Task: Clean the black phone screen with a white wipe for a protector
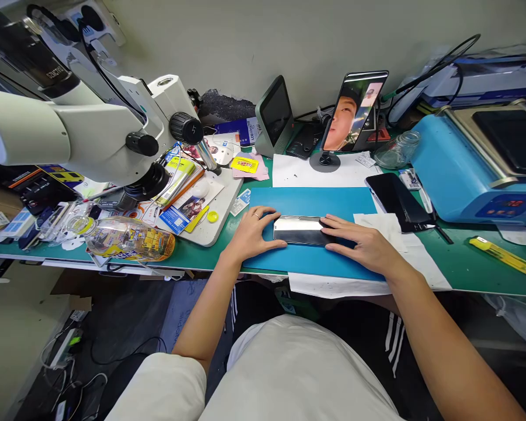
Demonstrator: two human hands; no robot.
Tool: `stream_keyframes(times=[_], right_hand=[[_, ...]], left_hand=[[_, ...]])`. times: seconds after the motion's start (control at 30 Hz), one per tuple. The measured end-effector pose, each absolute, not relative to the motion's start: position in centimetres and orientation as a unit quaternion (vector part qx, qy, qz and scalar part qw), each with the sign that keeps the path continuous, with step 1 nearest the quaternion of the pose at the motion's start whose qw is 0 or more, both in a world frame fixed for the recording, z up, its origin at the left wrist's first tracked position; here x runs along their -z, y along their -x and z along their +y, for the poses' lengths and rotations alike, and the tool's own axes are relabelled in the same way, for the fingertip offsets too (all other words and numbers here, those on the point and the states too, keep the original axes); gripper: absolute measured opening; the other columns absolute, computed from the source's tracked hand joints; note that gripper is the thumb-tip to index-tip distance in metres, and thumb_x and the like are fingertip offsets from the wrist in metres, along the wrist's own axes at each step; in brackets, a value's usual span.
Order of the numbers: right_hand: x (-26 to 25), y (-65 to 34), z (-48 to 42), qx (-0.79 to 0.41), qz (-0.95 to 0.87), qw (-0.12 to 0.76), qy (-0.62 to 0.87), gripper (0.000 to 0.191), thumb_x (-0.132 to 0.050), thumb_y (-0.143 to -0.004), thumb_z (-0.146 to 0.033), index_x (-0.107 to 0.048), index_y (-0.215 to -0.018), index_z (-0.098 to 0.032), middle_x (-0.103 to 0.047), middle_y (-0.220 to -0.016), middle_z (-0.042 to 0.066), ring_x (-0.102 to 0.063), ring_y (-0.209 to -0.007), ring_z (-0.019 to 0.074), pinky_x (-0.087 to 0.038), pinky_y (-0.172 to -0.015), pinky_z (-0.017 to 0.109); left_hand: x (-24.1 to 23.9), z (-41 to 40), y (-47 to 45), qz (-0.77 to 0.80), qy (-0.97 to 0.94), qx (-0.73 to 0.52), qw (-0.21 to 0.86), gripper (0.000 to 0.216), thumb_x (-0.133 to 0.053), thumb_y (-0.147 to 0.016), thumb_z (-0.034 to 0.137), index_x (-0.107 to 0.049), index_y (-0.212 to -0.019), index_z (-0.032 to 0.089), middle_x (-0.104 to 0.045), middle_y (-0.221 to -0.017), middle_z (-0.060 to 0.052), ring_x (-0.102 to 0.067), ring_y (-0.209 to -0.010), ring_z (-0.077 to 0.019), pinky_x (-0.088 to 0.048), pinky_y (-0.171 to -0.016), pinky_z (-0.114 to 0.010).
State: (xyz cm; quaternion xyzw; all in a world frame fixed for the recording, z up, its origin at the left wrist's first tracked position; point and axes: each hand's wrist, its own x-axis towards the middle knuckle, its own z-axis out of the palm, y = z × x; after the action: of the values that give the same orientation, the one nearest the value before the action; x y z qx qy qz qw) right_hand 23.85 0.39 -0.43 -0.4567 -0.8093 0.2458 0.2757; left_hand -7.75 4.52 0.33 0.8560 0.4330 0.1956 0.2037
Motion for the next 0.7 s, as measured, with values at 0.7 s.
stream_keyframes(times=[0.7], right_hand=[[0.01,-23.65,0.52,-0.241,-0.792,0.242,0.506,0.061,-0.064,-0.090,-0.056,-0.055,-0.146,-0.036,-0.057,-0.151,0.004,-0.054,-0.137,0.0340,-0.047,-0.113,0.057]], left_hand=[[-0.42,4.51,7.68,0.438,-0.854,-0.187,0.208,0.064,-0.076,-0.084,0.057,-0.058,-0.137,0.027,-0.057,-0.143,-0.008,-0.045,-0.136,-0.0325,-0.038,-0.114,-0.049]])
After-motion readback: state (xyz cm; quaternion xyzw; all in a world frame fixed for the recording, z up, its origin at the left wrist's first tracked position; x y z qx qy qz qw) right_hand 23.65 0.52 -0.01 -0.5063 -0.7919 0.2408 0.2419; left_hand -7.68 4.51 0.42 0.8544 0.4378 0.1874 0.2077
